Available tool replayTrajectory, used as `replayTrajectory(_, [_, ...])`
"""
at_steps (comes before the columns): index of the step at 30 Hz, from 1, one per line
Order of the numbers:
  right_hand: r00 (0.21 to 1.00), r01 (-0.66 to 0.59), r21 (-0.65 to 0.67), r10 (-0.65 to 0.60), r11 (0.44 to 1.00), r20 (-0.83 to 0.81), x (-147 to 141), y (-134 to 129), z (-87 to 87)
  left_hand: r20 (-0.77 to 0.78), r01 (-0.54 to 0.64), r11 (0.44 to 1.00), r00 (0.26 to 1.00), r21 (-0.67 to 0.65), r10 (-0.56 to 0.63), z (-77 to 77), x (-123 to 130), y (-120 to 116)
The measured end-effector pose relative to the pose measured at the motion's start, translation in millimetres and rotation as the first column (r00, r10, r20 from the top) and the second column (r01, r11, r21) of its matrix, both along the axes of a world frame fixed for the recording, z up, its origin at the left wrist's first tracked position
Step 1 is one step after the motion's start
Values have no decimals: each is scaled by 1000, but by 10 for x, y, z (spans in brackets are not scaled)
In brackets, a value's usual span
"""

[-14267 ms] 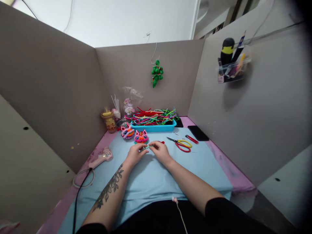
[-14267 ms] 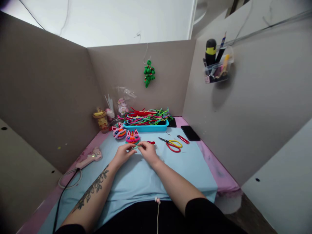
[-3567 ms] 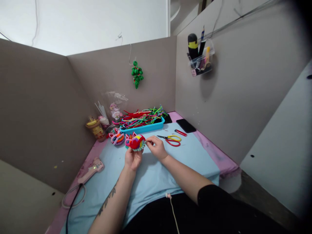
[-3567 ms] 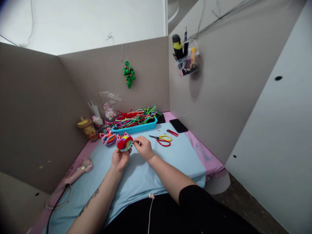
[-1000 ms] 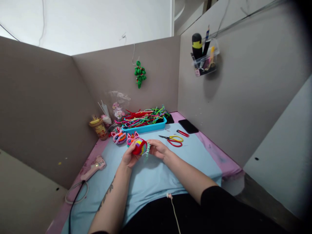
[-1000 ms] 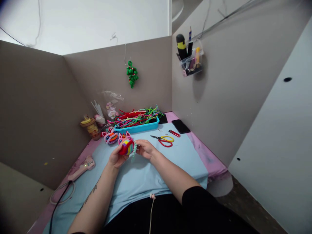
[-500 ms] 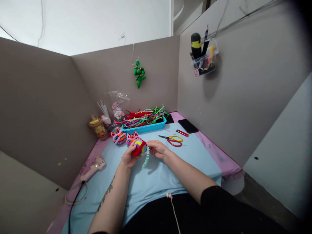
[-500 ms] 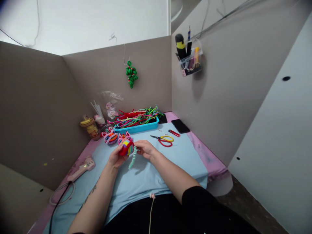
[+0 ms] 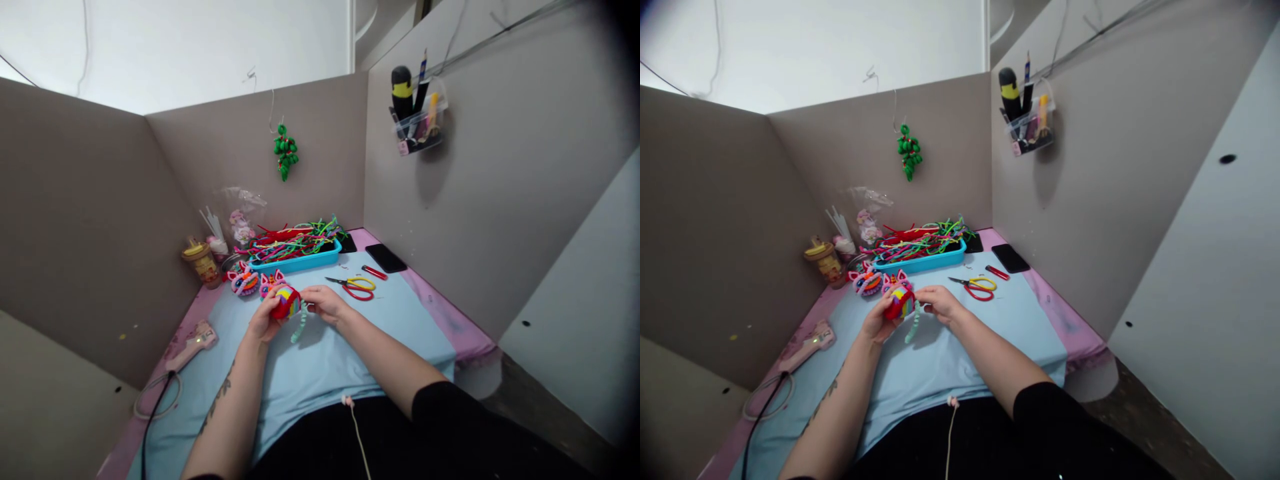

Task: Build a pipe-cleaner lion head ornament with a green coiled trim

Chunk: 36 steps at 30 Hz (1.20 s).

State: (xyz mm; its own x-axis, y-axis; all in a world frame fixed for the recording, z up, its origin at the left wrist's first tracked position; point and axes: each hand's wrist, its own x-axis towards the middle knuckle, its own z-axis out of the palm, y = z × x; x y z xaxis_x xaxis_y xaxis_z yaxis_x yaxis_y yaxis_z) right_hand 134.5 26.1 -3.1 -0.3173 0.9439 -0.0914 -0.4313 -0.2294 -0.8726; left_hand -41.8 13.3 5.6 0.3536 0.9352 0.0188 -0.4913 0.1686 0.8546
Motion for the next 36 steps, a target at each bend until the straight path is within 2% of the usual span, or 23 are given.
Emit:
replayTrajectory(4, [999,-33,18,33,999,-36,18,19,-3,-20,-10,1000,1000,-2,10,-1,-3,12])
replayTrajectory(9, [1000,-3,51,1,999,24,26,22,4,-28,-36,999,999,-11,36,22,-2,12])
replayTrajectory(12, [1000,-12,81,12,997,-1,21,2,37,-26,-41,999,999,-20,40,39,7,7])
replayTrajectory(16, [999,37,107,-34,994,-30,16,-11,62,-9,-44,999,999,-32,44,43,12,5])
replayTrajectory(22, [1000,5,55,-4,998,-19,17,-7,29,-36,-65,998,997,-2,65,35,2,11])
replayTrajectory(27, [995,89,59,-91,994,38,-22,-44,27,-68,-111,993,991,33,113,46,20,11])
replayTrajectory(31, [979,160,172,-179,972,99,-67,-84,43,-73,-142,989,987,49,145,38,29,18])
replayTrajectory(36, [967,225,259,-248,939,59,-130,-89,8,-61,-135,988,988,72,140,30,25,22])
